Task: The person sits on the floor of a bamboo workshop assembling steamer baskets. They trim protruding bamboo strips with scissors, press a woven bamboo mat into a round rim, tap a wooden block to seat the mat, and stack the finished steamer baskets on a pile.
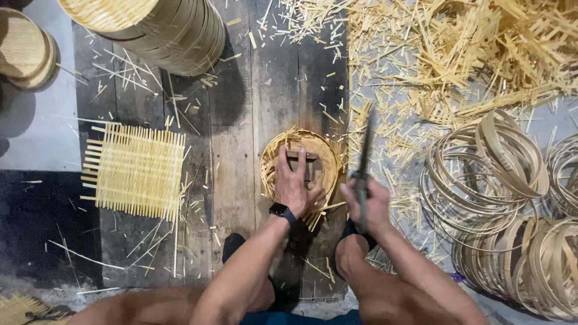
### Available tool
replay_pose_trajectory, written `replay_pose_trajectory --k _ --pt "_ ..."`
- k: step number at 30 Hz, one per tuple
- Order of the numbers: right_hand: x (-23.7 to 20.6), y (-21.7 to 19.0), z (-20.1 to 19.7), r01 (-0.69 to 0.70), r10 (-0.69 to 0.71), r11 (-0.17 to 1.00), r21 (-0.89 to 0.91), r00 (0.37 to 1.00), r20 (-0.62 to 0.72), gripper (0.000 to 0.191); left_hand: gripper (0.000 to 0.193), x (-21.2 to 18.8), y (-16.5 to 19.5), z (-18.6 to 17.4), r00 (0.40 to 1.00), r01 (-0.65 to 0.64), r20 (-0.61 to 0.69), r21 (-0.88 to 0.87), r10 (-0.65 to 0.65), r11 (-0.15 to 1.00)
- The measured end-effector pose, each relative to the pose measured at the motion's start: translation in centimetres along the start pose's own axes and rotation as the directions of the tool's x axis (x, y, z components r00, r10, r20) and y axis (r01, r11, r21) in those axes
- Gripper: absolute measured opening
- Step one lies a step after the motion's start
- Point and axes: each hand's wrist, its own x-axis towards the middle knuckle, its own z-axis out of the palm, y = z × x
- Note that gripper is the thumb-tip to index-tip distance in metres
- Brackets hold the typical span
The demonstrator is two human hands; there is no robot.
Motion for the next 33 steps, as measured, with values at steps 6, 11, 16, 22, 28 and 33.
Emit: replay_pose_trajectory --k 6,11,16,22,28,33 --pt "3.4 -0.1 -0.5 -0.407 0.468 0.881 -0.243 0.829 0.308 0.043 0.113 0.6 -1.7 0.4 0.997 -0.072 0.011 -0.006 0.072 0.997" --pt "2.2 0.0 -3.7 -0.105 0.149 0.969 -0.223 0.970 0.191 0.041 0.110 0.8 -4.1 -1.6 0.878 -0.462 0.190 0.106 0.438 0.880" --pt "-0.1 0.3 -2.7 -0.129 0.126 0.989 0.072 0.991 0.039 0.035 0.116 0.6 -5.4 -1.7 0.874 -0.412 0.319 0.084 0.367 0.907" --pt "3.2 1.4 -0.1 -0.446 0.504 0.864 -0.234 0.765 0.401 0.034 0.106 1.0 -6.0 -1.4 0.863 -0.449 0.257 -0.008 0.435 0.894" --pt "2.4 4.2 -3.6 -0.202 0.259 0.950 -0.237 0.936 0.238 0.058 0.090 0.5 -5.6 -0.8 0.915 -0.375 0.148 -0.027 0.374 0.927" --pt "-0.1 7.5 -5.8 -0.048 0.142 0.742 -0.669 0.986 0.088 0.063 0.107 0.6 -3.1 1.5 0.998 -0.046 0.036 -0.033 0.048 0.998"
